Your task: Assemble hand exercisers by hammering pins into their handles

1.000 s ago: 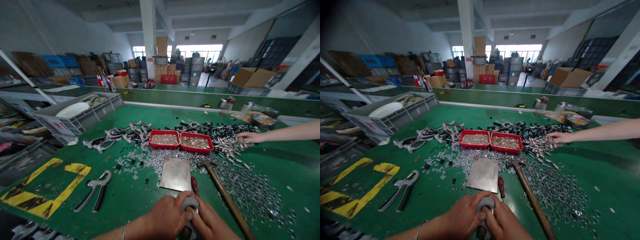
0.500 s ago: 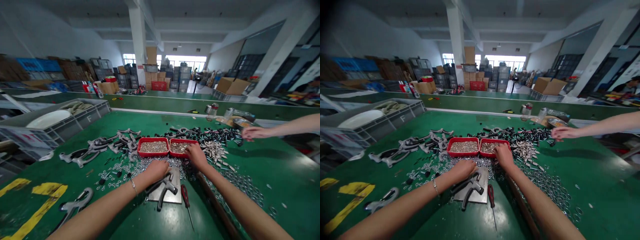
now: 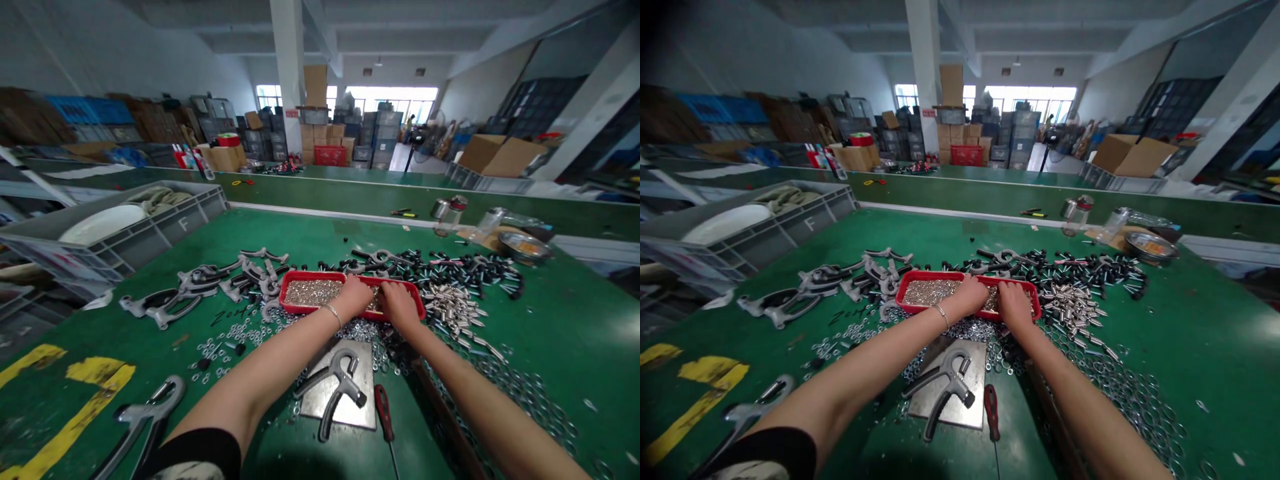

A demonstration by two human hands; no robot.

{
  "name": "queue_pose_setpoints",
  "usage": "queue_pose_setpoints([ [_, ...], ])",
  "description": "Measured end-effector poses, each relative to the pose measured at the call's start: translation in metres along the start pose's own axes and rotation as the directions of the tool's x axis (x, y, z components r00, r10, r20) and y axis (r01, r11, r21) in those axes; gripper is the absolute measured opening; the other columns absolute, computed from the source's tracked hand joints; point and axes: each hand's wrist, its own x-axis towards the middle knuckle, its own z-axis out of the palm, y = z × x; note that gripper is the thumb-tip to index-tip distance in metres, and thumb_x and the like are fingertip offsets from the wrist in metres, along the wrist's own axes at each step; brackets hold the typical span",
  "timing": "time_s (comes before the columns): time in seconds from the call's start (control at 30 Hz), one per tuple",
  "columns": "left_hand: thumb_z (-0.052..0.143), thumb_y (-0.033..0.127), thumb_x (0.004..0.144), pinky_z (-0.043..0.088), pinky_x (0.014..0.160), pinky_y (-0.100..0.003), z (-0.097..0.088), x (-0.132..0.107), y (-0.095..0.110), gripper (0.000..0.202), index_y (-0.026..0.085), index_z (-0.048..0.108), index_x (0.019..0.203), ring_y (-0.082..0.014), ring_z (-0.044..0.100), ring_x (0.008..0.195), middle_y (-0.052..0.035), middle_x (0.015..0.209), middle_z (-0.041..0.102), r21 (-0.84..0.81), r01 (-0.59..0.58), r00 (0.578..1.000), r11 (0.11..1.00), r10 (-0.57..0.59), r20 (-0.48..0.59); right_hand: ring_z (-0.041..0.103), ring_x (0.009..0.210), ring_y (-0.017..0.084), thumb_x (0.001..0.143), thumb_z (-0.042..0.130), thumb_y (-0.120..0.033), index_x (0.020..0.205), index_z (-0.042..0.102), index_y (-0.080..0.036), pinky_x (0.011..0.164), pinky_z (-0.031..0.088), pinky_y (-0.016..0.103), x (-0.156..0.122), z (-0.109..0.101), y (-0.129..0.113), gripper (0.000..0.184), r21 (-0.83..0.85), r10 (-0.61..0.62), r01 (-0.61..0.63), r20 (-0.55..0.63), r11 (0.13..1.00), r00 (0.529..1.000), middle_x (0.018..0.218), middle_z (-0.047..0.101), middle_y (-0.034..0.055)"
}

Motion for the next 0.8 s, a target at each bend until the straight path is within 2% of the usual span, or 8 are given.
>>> queue_pose_setpoints([
  [0.1, 0.050, 0.005, 0.089, 0.034, 0.098, -0.054, -0.004, -0.011, 0.001, 0.021, 0.005, 0.070, 0.092, -0.0353, 0.060, 0.105, -0.0247, 0.100, 0.069, 0.034, 0.034, 0.998, 0.999, -0.032, -0.047, 0.054, 0.108, 0.028, 0.095, 0.039, -0.016, 0.109, 0.060, -0.012, 0.092, 0.043, 0.041, 0.000, -0.005, 0.000, 0.025, 0.148, -0.001, 0.011, -0.072, 0.989, 0.997, 0.111, 0.064, 0.0180],
  [0.17, 0.045, 0.008, 0.093, 0.038, 0.096, -0.046, -0.011, -0.025, 0.001, 0.026, 0.007, 0.067, 0.106, -0.0303, 0.060, 0.105, -0.0204, 0.106, 0.067, 0.035, 0.043, 0.996, 0.998, -0.040, -0.084, 0.056, 0.107, 0.026, 0.095, 0.040, -0.019, 0.108, 0.061, -0.013, 0.096, 0.042, 0.041, -0.006, -0.014, -0.001, 0.026, 0.255, 0.004, 0.025, -0.113, 0.967, 0.994, 0.112, 0.066, 0.0162],
  [0.27, 0.044, 0.012, 0.095, 0.043, 0.092, -0.035, -0.023, -0.058, 0.000, 0.028, 0.015, 0.066, 0.112, -0.0236, 0.058, 0.105, -0.0122, 0.108, 0.065, -0.085, 0.023, 0.984, 0.996, -0.038, -0.176, 0.062, 0.102, 0.022, 0.094, 0.043, -0.029, 0.103, 0.065, -0.017, 0.095, 0.045, 0.037, -0.035, -0.029, -0.005, 0.026, 0.389, -0.013, 0.058, -0.117, 0.919, 0.993, 0.107, 0.070, 0.0100],
  [0.37, 0.049, 0.014, 0.092, 0.045, 0.089, -0.030, -0.030, -0.104, 0.002, 0.021, 0.016, 0.068, 0.101, -0.0197, 0.060, 0.099, -0.0071, 0.101, 0.067, -0.390, -0.006, 0.964, 0.921, -0.098, -0.246, 0.066, 0.091, 0.020, 0.091, 0.049, -0.036, 0.098, 0.069, -0.020, 0.082, 0.051, 0.032, -0.077, -0.034, -0.015, 0.026, 0.556, -0.056, 0.038, 0.016, 0.830, 0.998, 0.100, 0.073, 0.0048],
  [0.5, 0.059, 0.020, 0.086, 0.048, 0.076, -0.026, -0.025, -0.164, 0.011, 0.016, 0.016, 0.066, 0.100, -0.0163, 0.063, 0.082, -0.0021, 0.088, 0.069, -0.727, 0.072, 0.961, 0.683, -0.244, -0.134, 0.067, 0.088, 0.020, 0.088, 0.053, -0.034, 0.101, 0.069, -0.018, 0.076, 0.053, 0.031, -0.117, -0.023, -0.034, 0.027, 0.715, -0.077, -0.120, 0.236, 0.688, 0.969, 0.098, 0.072, 0.0055],
  [0.57, 0.062, 0.022, 0.083, 0.048, 0.074, -0.026, -0.020, -0.185, 0.016, 0.017, 0.016, 0.067, 0.098, -0.0166, 0.064, 0.081, -0.0017, 0.086, 0.069, -0.781, 0.135, 0.948, 0.610, -0.308, -0.076, 0.066, 0.082, 0.019, 0.088, 0.050, -0.034, 0.097, 0.066, -0.016, 0.074, 0.052, 0.030, -0.122, -0.016, -0.043, 0.025, 0.691, -0.072, -0.114, 0.234, 0.714, 0.969, 0.090, 0.071, 0.0050],
  [0.67, 0.064, 0.023, 0.081, 0.048, 0.075, -0.028, -0.009, -0.199, 0.020, 0.013, 0.015, 0.068, 0.090, -0.0173, 0.064, 0.079, -0.0021, 0.084, 0.070, -0.808, 0.183, 0.929, 0.559, -0.367, -0.043, 0.064, 0.077, 0.019, 0.090, 0.046, -0.034, 0.089, 0.062, -0.017, 0.070, 0.051, 0.029, -0.120, -0.011, -0.052, 0.023, 0.638, -0.097, -0.057, 0.204, 0.768, 0.974, 0.082, 0.067, 0.0033],
  [0.8, 0.062, 0.022, 0.082, 0.045, 0.079, -0.029, 0.007, -0.202, 0.022, 0.010, 0.016, 0.070, 0.082, -0.0180, 0.061, 0.083, -0.0021, 0.084, 0.067, -0.750, 0.168, 0.923, 0.639, -0.369, -0.108, 0.061, 0.081, 0.019, 0.092, 0.044, -0.031, 0.084, 0.059, -0.019, 0.076, 0.047, 0.031, -0.115, -0.009, -0.055, 0.021, 0.514, -0.163, 0.047, 0.182, 0.857, 0.970, 0.085, 0.065, 0.0034],
])
